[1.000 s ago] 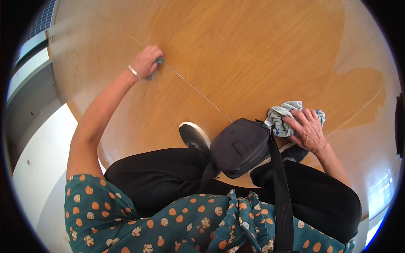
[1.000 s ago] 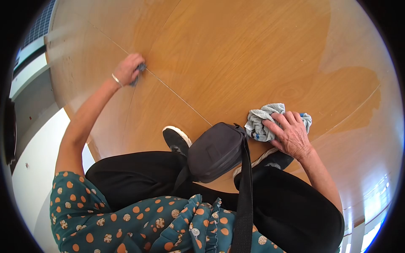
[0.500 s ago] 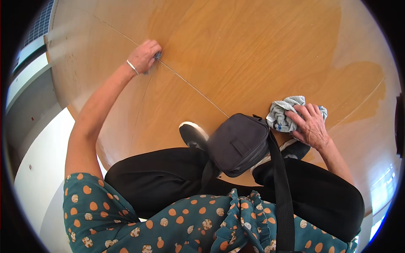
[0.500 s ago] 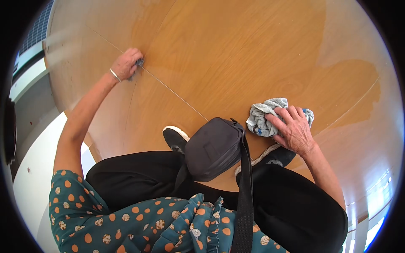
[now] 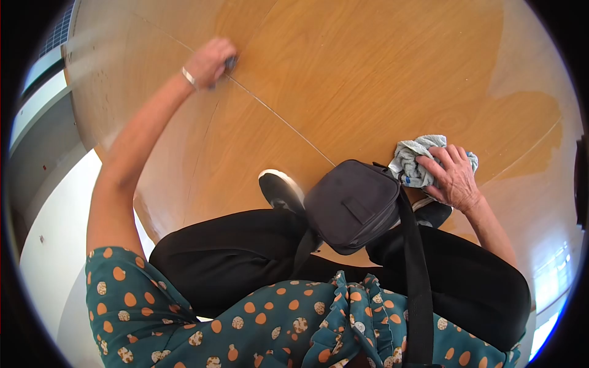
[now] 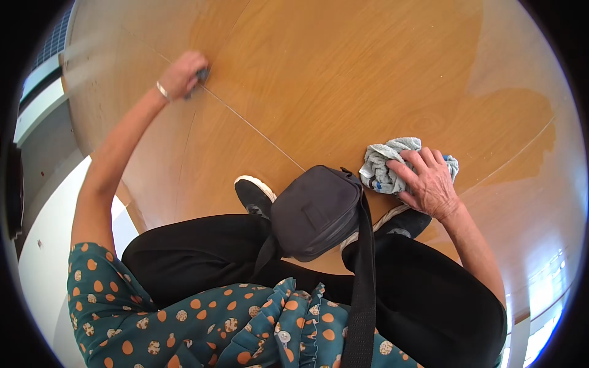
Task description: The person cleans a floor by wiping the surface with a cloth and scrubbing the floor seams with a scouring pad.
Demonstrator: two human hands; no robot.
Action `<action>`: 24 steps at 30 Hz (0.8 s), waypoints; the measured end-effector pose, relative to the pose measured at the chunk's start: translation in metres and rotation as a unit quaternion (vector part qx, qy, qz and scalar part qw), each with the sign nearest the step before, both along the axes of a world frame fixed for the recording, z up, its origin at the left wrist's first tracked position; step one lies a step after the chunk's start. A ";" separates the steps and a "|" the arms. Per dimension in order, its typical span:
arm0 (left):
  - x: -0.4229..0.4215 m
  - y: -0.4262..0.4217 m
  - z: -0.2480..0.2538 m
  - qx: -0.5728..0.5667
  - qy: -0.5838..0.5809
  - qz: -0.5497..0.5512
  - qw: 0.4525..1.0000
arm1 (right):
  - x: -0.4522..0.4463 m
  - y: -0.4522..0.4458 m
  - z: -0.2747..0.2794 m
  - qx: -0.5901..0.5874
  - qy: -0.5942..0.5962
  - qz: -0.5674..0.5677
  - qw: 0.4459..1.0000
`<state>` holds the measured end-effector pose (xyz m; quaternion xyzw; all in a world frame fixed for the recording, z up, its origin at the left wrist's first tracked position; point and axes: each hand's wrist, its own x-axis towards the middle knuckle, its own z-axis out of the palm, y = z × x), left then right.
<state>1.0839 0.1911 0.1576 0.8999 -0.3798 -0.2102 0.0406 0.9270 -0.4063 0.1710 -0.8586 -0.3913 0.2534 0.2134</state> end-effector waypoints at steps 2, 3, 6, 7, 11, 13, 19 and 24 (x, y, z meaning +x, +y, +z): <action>0.042 -0.023 0.003 -0.033 -0.045 0.002 0.998 | 0.004 0.002 -0.001 0.000 0.006 0.015 1.000; 0.055 -0.038 0.005 -0.007 -0.040 0.020 0.999 | 0.006 0.002 -0.001 -0.002 0.009 0.023 1.000; 0.058 -0.038 -0.003 -0.041 -0.026 0.093 0.994 | 0.007 0.002 0.000 -0.003 0.007 0.031 0.999; 0.046 -0.038 -0.003 -0.096 -0.051 0.123 0.986 | 0.005 0.002 0.000 -0.003 0.003 0.024 1.000; -0.028 -0.048 -0.009 -0.149 0.019 0.077 0.986 | -0.006 -0.005 0.000 -0.005 0.007 -0.004 1.000; -0.065 -0.066 -0.001 -0.122 0.021 0.057 0.991 | -0.007 -0.005 0.000 0.008 0.014 -0.022 1.000; -0.040 -0.098 0.005 -0.052 -0.062 -0.058 0.995 | 0.002 -0.002 -0.008 0.025 -0.007 0.003 1.000; -0.057 -0.103 -0.004 -0.086 -0.066 -0.003 0.994 | 0.001 -0.003 -0.004 0.011 0.000 -0.001 1.000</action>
